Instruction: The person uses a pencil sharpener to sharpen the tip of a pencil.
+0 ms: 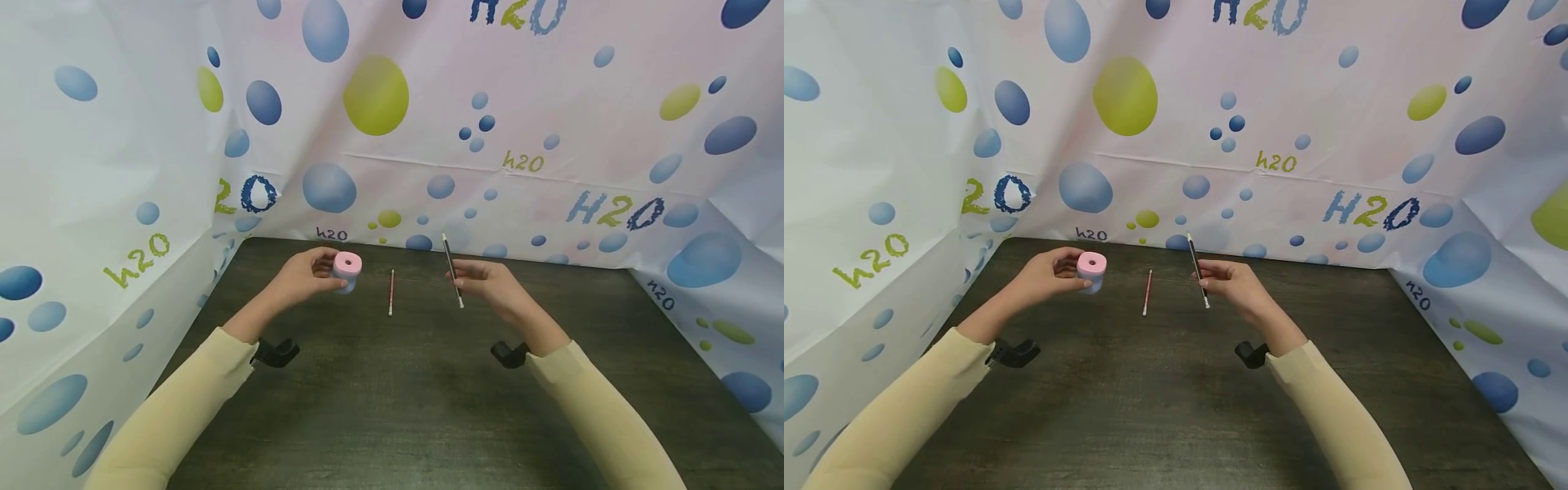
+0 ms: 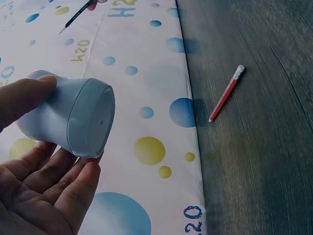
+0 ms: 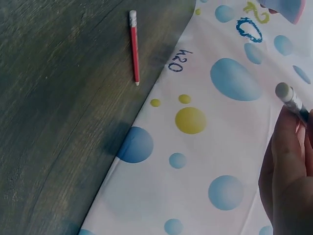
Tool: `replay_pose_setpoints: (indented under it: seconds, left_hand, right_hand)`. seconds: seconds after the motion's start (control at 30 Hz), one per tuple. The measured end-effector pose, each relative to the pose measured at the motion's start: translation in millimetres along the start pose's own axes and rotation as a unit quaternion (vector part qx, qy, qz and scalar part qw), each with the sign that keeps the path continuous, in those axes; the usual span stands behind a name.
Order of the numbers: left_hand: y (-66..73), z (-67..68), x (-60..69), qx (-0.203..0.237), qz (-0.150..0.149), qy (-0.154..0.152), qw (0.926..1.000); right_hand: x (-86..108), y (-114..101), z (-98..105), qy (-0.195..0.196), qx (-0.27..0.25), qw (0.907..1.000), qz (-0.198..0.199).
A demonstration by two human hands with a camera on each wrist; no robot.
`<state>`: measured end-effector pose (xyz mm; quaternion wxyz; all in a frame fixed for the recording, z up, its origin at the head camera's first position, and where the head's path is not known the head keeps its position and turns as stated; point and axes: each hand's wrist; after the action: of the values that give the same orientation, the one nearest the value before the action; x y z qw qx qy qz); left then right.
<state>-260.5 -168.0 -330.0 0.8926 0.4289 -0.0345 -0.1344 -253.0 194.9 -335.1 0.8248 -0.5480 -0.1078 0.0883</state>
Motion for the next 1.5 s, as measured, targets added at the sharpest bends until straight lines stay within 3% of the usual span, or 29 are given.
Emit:
replay_pose_setpoints:
  seconds: [0.5,0.7,1.07,1.5]
  left_hand:
    - [8.8,-3.2,16.6,0.002,-0.005,-0.003,1.0]
    - [10.6,-6.5,21.2,0.004,-0.023,-0.006,0.9997]
    - [16.1,-21.4,32.0,0.021,-0.041,-0.025,0.9986]
    - [18.3,-33.8,32.9,0.021,-0.058,-0.035,0.9975]
  right_hand:
    - [22.2,-8.4,-6.8,-0.005,0.018,0.9998,0.011]
    - [29.9,-10.9,-11.3,-0.017,0.03,0.9991,0.024]
    - [39.0,-12.3,-19.6,-0.027,0.052,0.9978,0.031]
    - [44.9,-7.5,-28.9,-0.04,0.059,0.9968,0.035]
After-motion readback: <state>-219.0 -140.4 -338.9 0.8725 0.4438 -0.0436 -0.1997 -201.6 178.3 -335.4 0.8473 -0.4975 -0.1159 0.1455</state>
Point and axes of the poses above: each hand's wrist, its own x-axis away from the middle knuckle, its own z-axis out of the back of the hand, y = z × x, and after that the axes turned 3 degrees about y, right-handed
